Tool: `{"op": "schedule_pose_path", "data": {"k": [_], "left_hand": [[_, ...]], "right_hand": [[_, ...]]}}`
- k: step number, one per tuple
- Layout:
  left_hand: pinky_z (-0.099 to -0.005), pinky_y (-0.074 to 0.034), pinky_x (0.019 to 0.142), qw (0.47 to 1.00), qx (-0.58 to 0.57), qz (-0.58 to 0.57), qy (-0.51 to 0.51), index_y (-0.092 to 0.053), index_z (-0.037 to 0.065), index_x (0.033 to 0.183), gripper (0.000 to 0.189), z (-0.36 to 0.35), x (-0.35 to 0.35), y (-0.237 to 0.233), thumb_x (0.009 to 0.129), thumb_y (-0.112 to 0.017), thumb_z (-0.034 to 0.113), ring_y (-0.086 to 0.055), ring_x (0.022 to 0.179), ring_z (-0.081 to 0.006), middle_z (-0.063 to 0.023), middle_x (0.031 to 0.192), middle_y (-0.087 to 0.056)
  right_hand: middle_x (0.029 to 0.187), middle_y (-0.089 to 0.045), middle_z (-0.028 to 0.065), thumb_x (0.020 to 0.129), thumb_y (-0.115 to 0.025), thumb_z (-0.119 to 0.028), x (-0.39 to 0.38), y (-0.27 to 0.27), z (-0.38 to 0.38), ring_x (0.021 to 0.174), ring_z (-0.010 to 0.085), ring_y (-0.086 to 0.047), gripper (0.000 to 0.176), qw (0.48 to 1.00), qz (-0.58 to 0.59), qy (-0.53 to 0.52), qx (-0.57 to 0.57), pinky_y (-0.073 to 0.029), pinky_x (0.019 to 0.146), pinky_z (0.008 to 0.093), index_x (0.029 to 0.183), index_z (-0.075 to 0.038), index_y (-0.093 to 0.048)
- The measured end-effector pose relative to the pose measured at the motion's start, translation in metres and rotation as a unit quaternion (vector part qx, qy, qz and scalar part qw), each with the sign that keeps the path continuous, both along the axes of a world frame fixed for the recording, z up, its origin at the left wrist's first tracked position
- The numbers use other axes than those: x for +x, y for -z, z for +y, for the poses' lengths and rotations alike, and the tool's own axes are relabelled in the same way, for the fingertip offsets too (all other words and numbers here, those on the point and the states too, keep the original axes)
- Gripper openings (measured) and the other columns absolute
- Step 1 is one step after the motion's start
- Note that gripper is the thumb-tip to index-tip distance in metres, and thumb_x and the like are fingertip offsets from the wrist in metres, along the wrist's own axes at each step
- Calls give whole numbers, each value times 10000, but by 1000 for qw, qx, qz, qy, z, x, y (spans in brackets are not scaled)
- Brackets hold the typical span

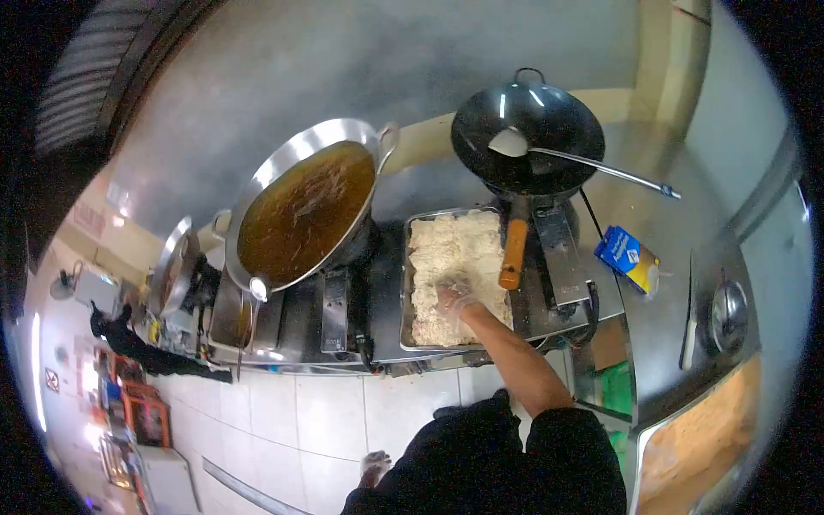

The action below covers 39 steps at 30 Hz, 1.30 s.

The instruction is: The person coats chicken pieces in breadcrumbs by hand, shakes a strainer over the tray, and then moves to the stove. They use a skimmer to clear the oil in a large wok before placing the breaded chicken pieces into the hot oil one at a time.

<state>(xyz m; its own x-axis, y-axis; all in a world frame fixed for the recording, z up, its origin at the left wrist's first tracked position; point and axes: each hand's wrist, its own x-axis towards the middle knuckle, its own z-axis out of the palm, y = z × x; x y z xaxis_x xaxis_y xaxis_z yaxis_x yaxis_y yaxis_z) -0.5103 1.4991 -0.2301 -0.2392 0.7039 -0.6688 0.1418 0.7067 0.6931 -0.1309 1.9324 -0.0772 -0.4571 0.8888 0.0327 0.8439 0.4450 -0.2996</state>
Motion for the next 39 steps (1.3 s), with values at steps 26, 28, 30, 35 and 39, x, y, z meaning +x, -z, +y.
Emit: {"op": "schedule_pose_path", "data": {"k": [26,28,30,35,39], "left_hand": [[-293,-468,571,977,90,-116,-154,-488,44,904,211,41,-90,27,801,-556,216,-565,675,-189,-87,773,-561],[-298,-476,514,977,78,-97,-176,-541,-2,823,219,35,-85,29,804,-525,216,-583,595,-176,-99,708,-589],[-306,-473,515,963,100,-154,-196,-539,-2,832,200,19,-79,39,795,-529,194,-575,586,-177,-97,710,-588],[-301,-460,503,990,90,-91,-65,-545,6,809,176,-32,-71,83,779,-525,179,-563,570,-184,-92,692,-583],[-293,-443,477,979,146,99,105,-560,21,753,137,-33,-63,72,760,-525,153,-545,531,-170,-78,651,-572]], "right_hand": [[923,-560,170,781,-505,-159,13,-44,9,899,297,-536,245,948,193,34,-253,-413,786,344,995,-41,-521],[956,-552,172,772,-505,-174,4,-63,4,926,301,-521,306,972,84,28,-218,-400,805,361,1042,-30,-493],[968,-547,176,762,-511,-190,-17,-93,-15,939,302,-513,340,986,13,18,-164,-396,812,370,1056,-24,-481],[928,-556,194,732,-529,-218,-15,-28,-28,901,306,-536,368,987,-158,-32,14,-426,771,378,1036,-15,-484],[890,-569,181,731,-527,-185,-6,-52,-9,812,295,-557,349,982,-158,-91,-51,-446,715,362,1024,2,-495]]}}
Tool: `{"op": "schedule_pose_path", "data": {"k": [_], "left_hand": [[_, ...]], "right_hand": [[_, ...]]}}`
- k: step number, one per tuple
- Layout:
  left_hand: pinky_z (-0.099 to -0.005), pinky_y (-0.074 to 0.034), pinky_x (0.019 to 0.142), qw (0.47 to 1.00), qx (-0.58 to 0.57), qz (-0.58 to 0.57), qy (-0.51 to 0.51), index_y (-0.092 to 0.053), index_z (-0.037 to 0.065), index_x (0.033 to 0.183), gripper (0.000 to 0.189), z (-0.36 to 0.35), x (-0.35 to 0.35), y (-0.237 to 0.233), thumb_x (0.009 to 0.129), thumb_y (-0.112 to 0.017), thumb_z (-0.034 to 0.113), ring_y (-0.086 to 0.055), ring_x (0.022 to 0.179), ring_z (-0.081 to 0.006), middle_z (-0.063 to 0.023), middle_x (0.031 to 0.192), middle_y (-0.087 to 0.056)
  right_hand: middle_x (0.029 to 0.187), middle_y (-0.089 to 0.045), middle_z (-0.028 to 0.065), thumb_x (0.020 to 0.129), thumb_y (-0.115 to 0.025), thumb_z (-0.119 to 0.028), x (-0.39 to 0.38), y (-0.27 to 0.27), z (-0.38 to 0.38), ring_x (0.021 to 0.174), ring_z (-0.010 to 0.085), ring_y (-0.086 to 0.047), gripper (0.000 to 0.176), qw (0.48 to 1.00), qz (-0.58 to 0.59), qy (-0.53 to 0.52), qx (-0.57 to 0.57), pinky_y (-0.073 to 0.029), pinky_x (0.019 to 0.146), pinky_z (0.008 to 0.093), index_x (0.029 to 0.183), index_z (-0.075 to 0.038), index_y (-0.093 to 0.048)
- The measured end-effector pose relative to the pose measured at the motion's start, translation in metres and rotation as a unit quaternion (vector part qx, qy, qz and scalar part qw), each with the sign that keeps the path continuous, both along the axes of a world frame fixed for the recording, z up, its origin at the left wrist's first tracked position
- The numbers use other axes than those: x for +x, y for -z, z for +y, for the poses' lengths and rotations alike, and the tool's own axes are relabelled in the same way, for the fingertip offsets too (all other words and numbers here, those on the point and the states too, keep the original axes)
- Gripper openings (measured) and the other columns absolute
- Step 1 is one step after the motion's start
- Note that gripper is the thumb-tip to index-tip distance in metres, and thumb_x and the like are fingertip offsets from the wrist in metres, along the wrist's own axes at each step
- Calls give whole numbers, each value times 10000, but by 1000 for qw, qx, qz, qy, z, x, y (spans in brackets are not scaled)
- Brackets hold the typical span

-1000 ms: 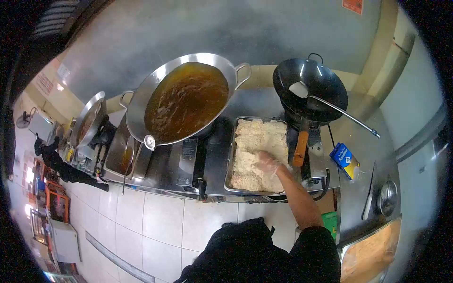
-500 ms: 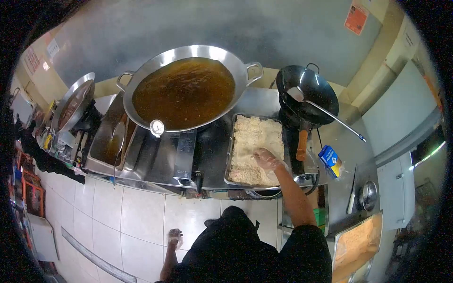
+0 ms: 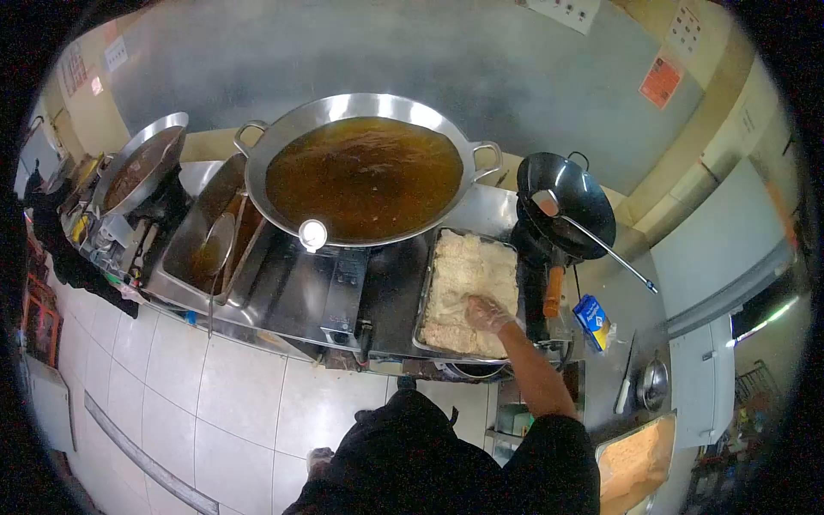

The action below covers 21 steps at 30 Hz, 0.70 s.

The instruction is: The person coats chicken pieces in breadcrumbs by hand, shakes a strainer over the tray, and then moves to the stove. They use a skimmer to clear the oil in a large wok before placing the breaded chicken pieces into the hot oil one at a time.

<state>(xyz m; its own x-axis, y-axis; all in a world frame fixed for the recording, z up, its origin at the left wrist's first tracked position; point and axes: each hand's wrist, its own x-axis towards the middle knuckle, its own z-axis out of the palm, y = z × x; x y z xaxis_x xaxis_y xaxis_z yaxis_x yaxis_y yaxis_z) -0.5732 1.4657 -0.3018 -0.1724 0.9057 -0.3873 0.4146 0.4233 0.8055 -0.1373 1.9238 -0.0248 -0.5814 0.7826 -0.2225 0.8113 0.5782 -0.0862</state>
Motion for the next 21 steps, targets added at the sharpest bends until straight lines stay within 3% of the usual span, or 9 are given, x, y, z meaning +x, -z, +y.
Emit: {"op": "schedule_pose_path", "data": {"k": [5,6,8,10,11,13,16,19,21], "left_hand": [[-285,-431,466,933,-117,-215,-266,-557,37,705,134,24,0,-41,760,-531,156,-539,516,-155,-69,625,-563],[-287,-434,467,962,-97,-141,-213,-553,43,724,103,27,-2,-41,757,-531,138,-541,525,-156,-69,623,-559],[-292,-444,477,920,-106,-217,-309,-552,45,723,92,34,-5,-34,757,-530,128,-545,537,-159,-67,635,-560],[-304,-465,502,873,-58,-347,-337,-554,50,707,79,30,-15,-27,752,-529,110,-550,557,-167,-68,670,-565],[-301,-467,507,882,-75,-331,-328,-558,50,707,75,33,-15,-30,749,-529,105,-550,558,-165,-66,671,-567],[-297,-471,519,898,-108,-296,-306,-565,51,706,68,38,-19,-34,743,-528,94,-549,561,-162,-62,674,-570],[-287,-460,508,981,-28,-132,-138,-575,46,721,66,24,-39,48,732,-533,96,-551,559,-156,-53,651,-573],[-273,-453,502,937,-146,-220,-227,-580,42,724,78,33,-32,11,725,-537,107,-559,568,-142,-51,641,-578],[-271,-459,513,912,-115,-285,-272,-574,39,718,91,40,-22,-19,734,-532,117,-571,589,-144,-60,658,-586]], "right_hand": [[802,-577,105,736,-551,-165,11,-45,33,715,200,-557,306,945,231,169,-161,-455,640,288,988,7,-520],[802,-567,55,776,-543,-186,37,3,55,700,153,-544,281,916,322,194,-141,-440,613,255,984,2,-526],[801,-557,98,773,-482,-150,17,-37,28,773,175,-535,256,809,439,315,-229,-411,737,268,978,-4,-532],[805,-551,106,776,-448,-125,24,-25,25,813,189,-527,247,840,420,260,-223,-393,802,280,980,-14,-533],[810,-550,91,781,-445,-118,49,20,41,818,192,-523,241,915,337,143,-170,-390,805,285,984,-21,-531],[854,-542,98,781,-469,-192,48,26,35,839,211,-514,295,970,188,107,-113,-399,784,308,1024,-30,-507],[939,-523,146,764,-525,-361,-18,-52,0,870,252,-502,465,963,47,251,-81,-419,748,350,1084,-29,-461],[961,-514,162,744,-530,-383,-3,-13,-2,870,274,-496,478,986,18,168,-15,-402,789,367,1050,-21,-461],[1003,-514,165,708,-569,-408,34,54,25,910,284,-494,515,970,58,203,-116,-404,803,372,1049,-32,-474]]}}
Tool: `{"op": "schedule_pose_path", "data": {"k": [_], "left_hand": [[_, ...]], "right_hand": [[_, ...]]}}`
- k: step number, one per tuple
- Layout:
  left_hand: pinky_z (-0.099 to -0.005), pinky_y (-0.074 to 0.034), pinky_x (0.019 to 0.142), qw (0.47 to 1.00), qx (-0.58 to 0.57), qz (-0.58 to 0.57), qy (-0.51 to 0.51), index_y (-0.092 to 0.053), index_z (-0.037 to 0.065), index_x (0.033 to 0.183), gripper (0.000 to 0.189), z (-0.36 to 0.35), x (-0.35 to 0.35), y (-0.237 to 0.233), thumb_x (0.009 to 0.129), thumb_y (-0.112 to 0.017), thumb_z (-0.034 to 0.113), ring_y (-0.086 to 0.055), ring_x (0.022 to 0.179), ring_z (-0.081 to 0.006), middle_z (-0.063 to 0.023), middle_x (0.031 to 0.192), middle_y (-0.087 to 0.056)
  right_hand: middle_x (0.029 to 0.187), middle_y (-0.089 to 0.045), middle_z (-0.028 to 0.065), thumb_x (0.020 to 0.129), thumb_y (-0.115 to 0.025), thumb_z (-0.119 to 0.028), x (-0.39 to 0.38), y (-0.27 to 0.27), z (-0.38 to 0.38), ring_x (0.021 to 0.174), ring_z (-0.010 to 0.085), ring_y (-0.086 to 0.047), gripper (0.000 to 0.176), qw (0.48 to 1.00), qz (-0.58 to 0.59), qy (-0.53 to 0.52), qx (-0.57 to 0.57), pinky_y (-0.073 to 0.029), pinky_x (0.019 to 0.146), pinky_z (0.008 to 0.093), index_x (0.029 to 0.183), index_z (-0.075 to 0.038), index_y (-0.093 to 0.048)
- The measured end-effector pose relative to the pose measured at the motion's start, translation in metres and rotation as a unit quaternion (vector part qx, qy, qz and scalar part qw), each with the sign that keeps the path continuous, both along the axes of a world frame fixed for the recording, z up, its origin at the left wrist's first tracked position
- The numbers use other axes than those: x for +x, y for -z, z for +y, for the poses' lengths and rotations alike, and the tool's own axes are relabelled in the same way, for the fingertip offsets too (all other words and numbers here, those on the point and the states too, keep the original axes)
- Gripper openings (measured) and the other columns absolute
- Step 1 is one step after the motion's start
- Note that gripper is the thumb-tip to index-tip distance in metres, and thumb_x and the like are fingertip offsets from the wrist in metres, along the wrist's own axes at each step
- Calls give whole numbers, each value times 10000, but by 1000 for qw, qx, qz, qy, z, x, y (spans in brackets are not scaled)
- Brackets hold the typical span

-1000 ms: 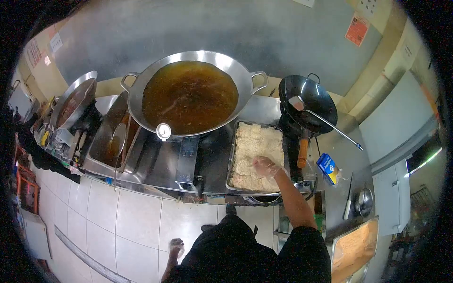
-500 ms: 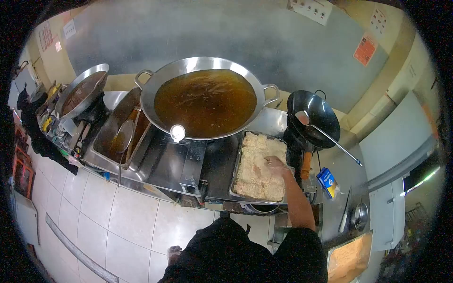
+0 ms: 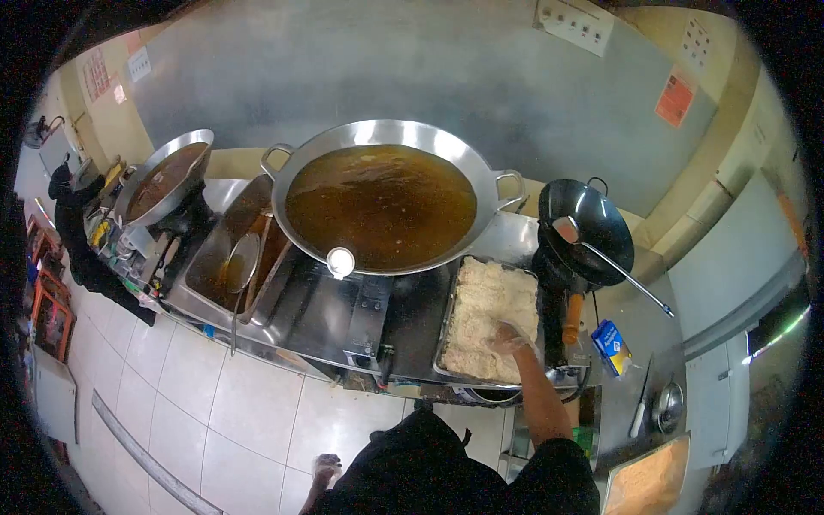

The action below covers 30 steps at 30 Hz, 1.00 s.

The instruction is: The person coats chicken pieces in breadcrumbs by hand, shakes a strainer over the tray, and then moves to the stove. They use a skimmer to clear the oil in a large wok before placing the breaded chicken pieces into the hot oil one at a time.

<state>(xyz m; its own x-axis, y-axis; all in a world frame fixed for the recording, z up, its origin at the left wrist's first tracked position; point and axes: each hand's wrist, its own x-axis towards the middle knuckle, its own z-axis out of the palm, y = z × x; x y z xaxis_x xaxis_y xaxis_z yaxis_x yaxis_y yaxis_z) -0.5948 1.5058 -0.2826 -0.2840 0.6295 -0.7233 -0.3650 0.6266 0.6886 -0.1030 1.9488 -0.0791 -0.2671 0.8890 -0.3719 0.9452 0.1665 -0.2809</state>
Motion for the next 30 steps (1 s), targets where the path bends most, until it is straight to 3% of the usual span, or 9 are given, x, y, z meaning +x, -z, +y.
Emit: {"op": "schedule_pose_path", "data": {"k": [3,9,12,15,18,21,23,26,30], "left_hand": [[-288,-468,521,990,142,1,12,-564,37,737,77,0,0,-2,748,-552,112,-572,592,-158,-63,664,-583],[-291,-474,535,990,66,-89,-90,-558,35,735,81,0,11,-23,743,-555,115,-573,607,-154,-54,669,-585],[-295,-469,527,992,110,-42,-43,-559,38,703,115,-9,16,-16,757,-558,140,-567,585,-155,-46,668,-583],[-295,-460,513,957,228,154,94,-575,39,692,170,-33,8,59,777,-548,185,-564,564,-158,-51,662,-589],[-296,-455,515,998,-39,48,20,-594,33,712,198,-24,17,21,787,-531,205,-570,567,-159,-60,659,-597],[-287,-453,531,998,-41,38,14,-589,0,764,249,-18,21,13,801,-513,235,-579,582,-166,-76,677,-602],[-283,-461,543,999,-6,37,25,-571,-8,796,257,-19,22,6,814,-490,236,-579,599,-166,-87,699,-600],[-279,-478,557,996,65,38,56,-532,29,848,144,-14,21,1,789,-512,159,-573,616,-164,-82,719,-583],[-286,-480,554,996,57,-60,-27,-524,44,845,121,-11,26,-12,766,-535,134,-572,614,-168,-81,730,-581]], "right_hand": [[975,-526,142,690,-602,-386,-29,-50,-15,860,259,-500,510,999,-45,-2,-21,-411,769,368,1039,-32,-489],[923,-562,127,662,-640,-335,-33,-99,-10,791,225,-535,452,996,63,-15,-61,-431,706,330,983,-32,-541],[911,-575,125,655,-643,-321,-31,-110,7,802,222,-562,437,984,141,-9,-108,-444,703,295,961,-21,-561],[859,-579,109,652,-647,-289,-49,-144,-12,789,199,-565,433,971,184,68,-133,-452,685,276,952,10,-559],[801,-582,91,655,-649,-238,-42,-118,-6,761,176,-559,425,966,240,45,-80,-458,649,279,965,36,-549],[807,-589,82,659,-649,-199,12,-41,2,756,166,-558,414,947,316,50,-38,-464,633,281,983,37,-548],[824,-590,70,664,-645,-183,-24,-112,-19,750,157,-554,397,932,299,166,-117,-463,631,268,995,16,-555],[824,-594,58,682,-626,-187,-41,-156,-34,729,134,-542,361,895,408,112,-140,-456,613,258,995,-18,-566],[784,-588,78,684,-582,-200,-24,-134,-27,734,190,-551,283,971,210,26,-108,-445,690,301,909,-27,-584]]}}
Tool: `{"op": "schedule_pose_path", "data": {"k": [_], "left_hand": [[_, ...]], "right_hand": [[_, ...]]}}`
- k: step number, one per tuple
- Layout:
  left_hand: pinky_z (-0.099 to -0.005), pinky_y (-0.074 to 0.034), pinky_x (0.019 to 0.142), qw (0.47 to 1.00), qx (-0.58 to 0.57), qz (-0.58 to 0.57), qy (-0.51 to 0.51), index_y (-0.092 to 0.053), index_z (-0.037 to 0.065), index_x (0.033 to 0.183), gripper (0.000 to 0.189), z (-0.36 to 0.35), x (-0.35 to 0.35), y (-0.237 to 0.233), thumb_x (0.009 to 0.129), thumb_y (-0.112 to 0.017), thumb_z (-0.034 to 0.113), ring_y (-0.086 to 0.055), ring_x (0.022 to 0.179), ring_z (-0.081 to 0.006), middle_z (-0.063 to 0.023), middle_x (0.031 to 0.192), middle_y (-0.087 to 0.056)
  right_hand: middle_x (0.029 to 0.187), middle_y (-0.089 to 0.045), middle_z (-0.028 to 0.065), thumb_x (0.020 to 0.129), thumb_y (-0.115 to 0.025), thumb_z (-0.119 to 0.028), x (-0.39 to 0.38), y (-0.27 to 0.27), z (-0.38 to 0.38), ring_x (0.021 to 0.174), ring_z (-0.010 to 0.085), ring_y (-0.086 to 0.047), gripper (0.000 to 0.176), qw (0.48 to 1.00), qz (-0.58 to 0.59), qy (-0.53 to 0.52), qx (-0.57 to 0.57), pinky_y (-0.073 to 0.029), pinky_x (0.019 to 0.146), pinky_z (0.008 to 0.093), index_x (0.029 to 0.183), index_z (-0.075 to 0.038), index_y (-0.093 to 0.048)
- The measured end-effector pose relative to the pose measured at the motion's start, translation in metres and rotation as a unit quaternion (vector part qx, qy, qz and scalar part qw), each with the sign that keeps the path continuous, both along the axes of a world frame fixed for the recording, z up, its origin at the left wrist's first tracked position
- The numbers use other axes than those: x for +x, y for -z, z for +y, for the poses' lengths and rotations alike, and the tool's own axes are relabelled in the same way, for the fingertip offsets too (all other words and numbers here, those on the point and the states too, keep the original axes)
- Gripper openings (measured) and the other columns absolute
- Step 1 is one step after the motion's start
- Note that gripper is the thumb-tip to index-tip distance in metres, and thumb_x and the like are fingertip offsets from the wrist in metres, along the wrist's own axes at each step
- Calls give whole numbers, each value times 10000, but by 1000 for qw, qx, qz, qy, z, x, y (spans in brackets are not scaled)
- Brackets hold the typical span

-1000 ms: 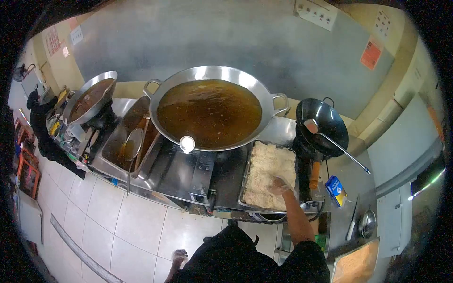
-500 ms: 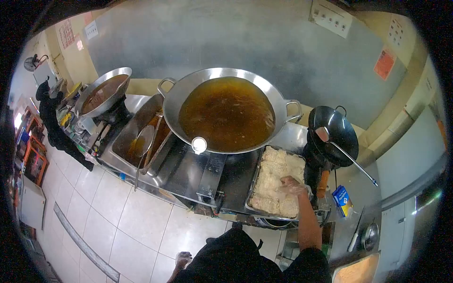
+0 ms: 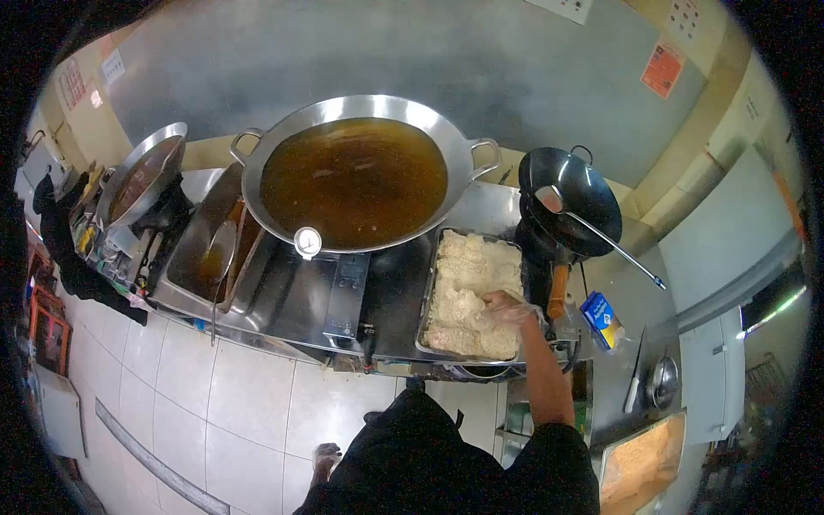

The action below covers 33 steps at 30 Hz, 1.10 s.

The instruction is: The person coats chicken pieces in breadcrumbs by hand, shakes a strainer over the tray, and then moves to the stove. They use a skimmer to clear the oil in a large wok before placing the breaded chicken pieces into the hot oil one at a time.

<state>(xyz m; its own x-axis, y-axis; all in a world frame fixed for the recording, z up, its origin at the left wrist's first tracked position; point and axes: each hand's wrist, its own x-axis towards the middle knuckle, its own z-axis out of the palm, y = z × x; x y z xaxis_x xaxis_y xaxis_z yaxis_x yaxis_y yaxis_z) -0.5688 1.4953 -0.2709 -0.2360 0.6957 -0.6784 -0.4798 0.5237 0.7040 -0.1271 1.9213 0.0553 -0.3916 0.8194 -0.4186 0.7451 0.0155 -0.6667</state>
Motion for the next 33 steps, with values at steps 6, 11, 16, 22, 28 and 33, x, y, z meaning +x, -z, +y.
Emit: {"op": "schedule_pose_path", "data": {"k": [6,11,16,22,28,33], "left_hand": [[-289,-470,543,999,-17,29,7,-516,31,870,153,2,1,8,767,-538,142,-570,612,-178,-87,736,-580],[-297,-462,543,991,-4,102,89,-522,21,870,165,-5,0,34,780,-527,160,-576,632,-176,-76,735,-575],[-301,-465,543,991,-97,73,49,-528,26,840,159,4,8,11,774,-536,171,-577,631,-180,-86,749,-579],[-300,-462,528,994,-83,67,26,-534,33,820,153,0,5,20,770,-531,178,-576,611,-180,-79,720,-581],[-297,-468,523,996,16,-43,-80,-533,36,806,143,-10,10,7,779,-521,175,-563,560,-183,-80,682,-571],[-301,-464,511,933,133,281,180,-527,37,805,141,-26,3,50,778,-521,175,-554,537,-188,-81,674,-569]], "right_hand": [[1047,-520,151,727,-514,-243,28,91,-1,1009,288,-481,390,938,-208,51,271,-386,837,358,1071,-62,-489],[1106,-475,172,743,-526,-309,-25,88,-25,1035,300,-457,464,945,-168,-116,257,-368,869,372,1101,-28,-436],[1026,-475,202,722,-558,-329,-55,99,-56,971,325,-471,472,949,-250,-100,165,-374,847,372,1026,16,-447],[1064,-485,213,696,-535,-249,-48,108,-40,1032,333,-452,473,976,-186,-107,46,-361,877,374,1082,6,-439],[930,-527,169,680,-594,-232,-48,126,-39,873,283,-512,370,982,-119,-114,89,-406,780,341,946,10,-504],[896,-552,157,676,-587,-137,-40,63,-24,850,270,-528,303,974,-49,-159,153,-413,795,306,939,-2,-520]]}}
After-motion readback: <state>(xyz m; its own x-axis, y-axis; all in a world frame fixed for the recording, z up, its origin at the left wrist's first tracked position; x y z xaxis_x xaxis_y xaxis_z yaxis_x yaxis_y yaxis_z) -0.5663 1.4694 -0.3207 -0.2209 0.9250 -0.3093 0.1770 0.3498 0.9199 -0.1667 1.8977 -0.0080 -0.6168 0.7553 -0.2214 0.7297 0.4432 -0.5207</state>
